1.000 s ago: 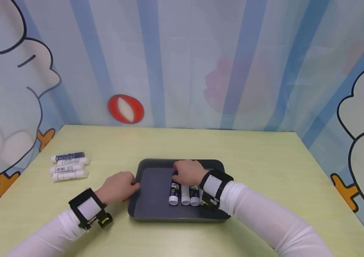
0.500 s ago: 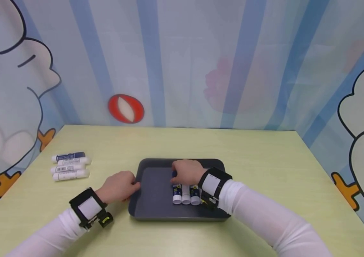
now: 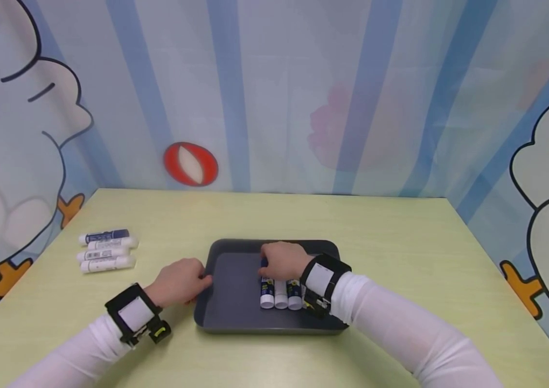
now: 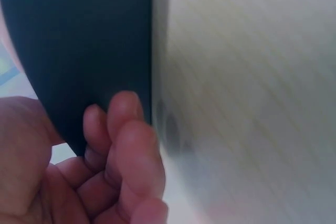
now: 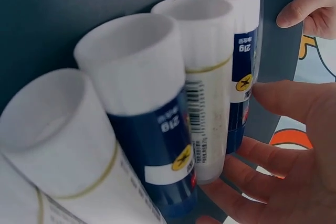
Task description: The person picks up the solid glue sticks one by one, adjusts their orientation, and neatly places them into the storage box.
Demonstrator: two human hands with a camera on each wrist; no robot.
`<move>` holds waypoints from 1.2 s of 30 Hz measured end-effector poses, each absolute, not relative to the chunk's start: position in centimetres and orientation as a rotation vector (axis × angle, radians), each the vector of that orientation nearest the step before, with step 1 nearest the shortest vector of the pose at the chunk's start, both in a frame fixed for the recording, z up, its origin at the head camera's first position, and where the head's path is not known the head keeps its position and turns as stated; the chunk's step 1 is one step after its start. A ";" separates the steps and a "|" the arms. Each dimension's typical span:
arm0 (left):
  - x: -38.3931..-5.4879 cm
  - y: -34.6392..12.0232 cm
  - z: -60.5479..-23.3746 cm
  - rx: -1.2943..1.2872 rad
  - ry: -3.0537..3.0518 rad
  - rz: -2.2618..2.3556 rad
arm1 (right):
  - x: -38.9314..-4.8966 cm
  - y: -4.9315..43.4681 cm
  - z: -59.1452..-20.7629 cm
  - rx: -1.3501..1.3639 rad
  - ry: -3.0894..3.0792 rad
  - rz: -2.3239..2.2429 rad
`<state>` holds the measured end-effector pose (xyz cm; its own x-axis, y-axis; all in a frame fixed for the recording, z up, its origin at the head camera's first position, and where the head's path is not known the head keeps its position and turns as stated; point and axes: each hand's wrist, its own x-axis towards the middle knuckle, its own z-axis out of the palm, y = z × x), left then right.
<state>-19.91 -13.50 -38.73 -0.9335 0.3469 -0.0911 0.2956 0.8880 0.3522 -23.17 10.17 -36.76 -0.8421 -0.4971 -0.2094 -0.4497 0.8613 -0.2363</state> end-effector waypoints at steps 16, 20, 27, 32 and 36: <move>-19.8 -13.5 -38.9 0.478 2.901 0.506 | -23.1 12.9 -34.3 -0.747 2.897 -0.531; -19.8 -13.5 -39.0 0.478 2.901 0.499 | -22.8 14.8 -33.6 -0.702 2.949 -0.637; -20.0 -13.5 -38.9 0.471 2.901 0.486 | -21.8 17.9 -33.5 -0.637 3.063 -0.687; -20.0 -13.4 -38.8 0.472 2.900 0.484 | -20.9 19.6 -34.1 -0.558 3.123 -0.601; -20.0 -13.3 -38.7 0.471 2.904 0.484 | -20.0 21.1 -34.8 -0.453 3.129 -0.452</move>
